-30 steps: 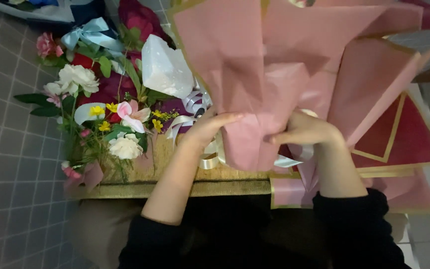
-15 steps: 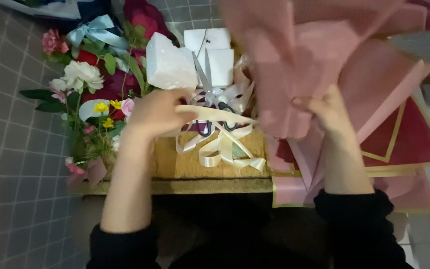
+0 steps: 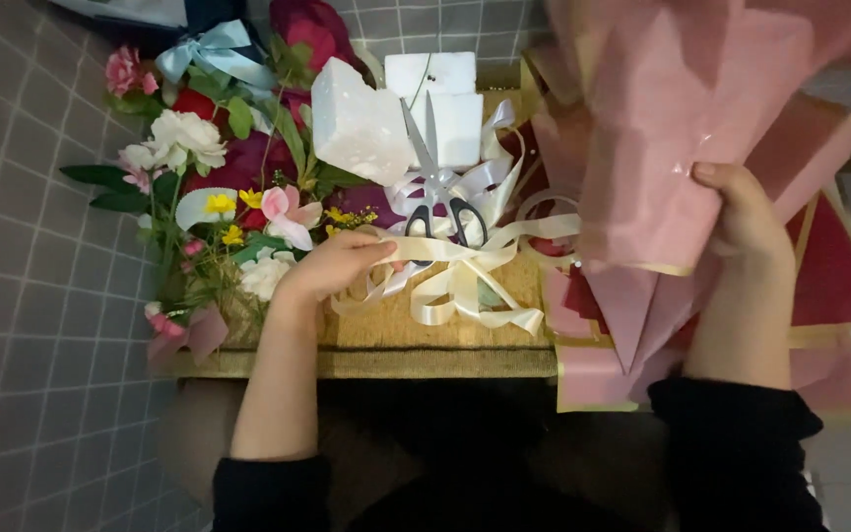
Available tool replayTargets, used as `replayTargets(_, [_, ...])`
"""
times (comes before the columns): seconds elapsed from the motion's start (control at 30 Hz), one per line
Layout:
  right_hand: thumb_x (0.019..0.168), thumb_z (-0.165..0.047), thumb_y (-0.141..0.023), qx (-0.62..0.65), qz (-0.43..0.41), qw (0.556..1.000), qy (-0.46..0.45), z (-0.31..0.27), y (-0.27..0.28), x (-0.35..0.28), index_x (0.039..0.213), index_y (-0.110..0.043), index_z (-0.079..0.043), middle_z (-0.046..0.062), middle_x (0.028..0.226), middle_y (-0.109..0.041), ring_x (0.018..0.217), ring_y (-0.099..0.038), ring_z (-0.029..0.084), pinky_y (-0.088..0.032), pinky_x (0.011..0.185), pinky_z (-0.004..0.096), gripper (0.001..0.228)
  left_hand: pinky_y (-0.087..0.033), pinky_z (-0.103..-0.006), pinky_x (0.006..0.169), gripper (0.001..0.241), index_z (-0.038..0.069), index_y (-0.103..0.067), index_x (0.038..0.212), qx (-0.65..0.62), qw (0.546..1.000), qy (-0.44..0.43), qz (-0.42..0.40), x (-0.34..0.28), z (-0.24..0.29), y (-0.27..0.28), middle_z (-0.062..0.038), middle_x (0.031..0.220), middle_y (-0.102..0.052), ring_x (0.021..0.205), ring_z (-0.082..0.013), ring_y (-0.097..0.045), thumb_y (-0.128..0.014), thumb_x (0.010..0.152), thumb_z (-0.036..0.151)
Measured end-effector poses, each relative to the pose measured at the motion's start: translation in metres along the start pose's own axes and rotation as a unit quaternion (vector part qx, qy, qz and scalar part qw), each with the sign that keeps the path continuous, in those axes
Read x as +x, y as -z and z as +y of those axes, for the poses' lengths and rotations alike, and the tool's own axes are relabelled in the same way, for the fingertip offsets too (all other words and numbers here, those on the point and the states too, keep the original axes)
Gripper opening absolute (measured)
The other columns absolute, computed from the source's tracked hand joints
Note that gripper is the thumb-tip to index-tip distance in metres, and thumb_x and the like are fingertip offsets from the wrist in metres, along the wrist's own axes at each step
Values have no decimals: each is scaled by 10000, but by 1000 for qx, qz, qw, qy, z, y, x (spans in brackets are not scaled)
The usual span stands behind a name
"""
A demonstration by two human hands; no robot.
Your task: Wrapping a flower bouquet with decorative pink paper and tying it with a white ribbon.
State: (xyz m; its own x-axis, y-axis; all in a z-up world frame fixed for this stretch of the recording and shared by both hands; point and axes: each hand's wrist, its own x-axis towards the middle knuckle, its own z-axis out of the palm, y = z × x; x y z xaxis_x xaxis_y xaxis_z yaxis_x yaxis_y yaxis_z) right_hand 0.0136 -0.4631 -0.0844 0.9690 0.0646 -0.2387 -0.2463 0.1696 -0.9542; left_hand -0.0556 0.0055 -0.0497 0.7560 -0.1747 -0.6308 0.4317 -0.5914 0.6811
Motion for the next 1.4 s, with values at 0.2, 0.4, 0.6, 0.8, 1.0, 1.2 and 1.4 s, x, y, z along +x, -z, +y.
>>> replayTargets(0.2, [783,-250,-531,-208,-4,976,-67,-48,-21,-30,1455,-469,-5,117,1469,-541,1303,-527,267,-416,1093,426,718,-350,-256,718,314,142,-713,827,-286,955,-83,-2,40,-63,1,89,469,-297,449,-109,-256,-586,1022,352])
replayTargets(0.4, [800,-178,-569,-334,29,940,-65,-75,-43,-56,1434,-508,6,138,1423,-565,1265,-542,325,-424,1045,473,662,-341,-218,662,350,57,-730,857,-401,904,-149,-7,37,-63,-9,59,451,-309,401,-81,-234,-502,1018,267])
replayTargets(0.6, [934,-249,-640,-441,49,894,70,-64,-18,-49,1259,-609,5,124,1415,-583,1264,-535,307,-438,971,498,413,-182,-215,404,344,203,-420,583,-640,734,-193,-121,45,-80,-10,87,437,-291,361,-56,-229,-480,918,148])
replayTargets(0.8, [844,-247,-521,-295,78,952,15,-78,-43,-67,1498,-426,-2,126,1385,-530,1243,-507,279,-400,997,432,705,-344,-307,655,525,156,-328,435,-377,920,-108,15,26,-65,-12,12,455,-312,441,-153,-341,-415,936,285])
replayTargets(1.0, [794,-350,-657,-70,74,995,-15,81,71,13,916,-711,-227,-51,873,-702,761,-647,110,-496,762,260,182,-299,-288,539,478,145,-367,480,-448,879,-166,0,30,-76,-12,19,449,-299,406,-135,-270,-471,937,240])
replayTargets(1.2, [656,-198,-636,77,-93,991,-63,29,-146,-51,1372,-564,-20,185,1212,-668,1179,-646,358,-473,1100,512,741,-398,-291,608,274,42,-773,1025,-179,944,-193,197,3,-67,-10,-97,605,-559,608,-145,-434,-536,898,-10])
replayTargets(1.4, [659,-203,-645,179,-88,968,-152,173,-108,2,1442,-513,8,278,1185,-668,1034,-670,500,-493,948,681,822,-486,-374,787,158,207,-760,866,219,847,-362,322,-6,-61,1,23,873,-666,824,-244,-659,-675,915,82])
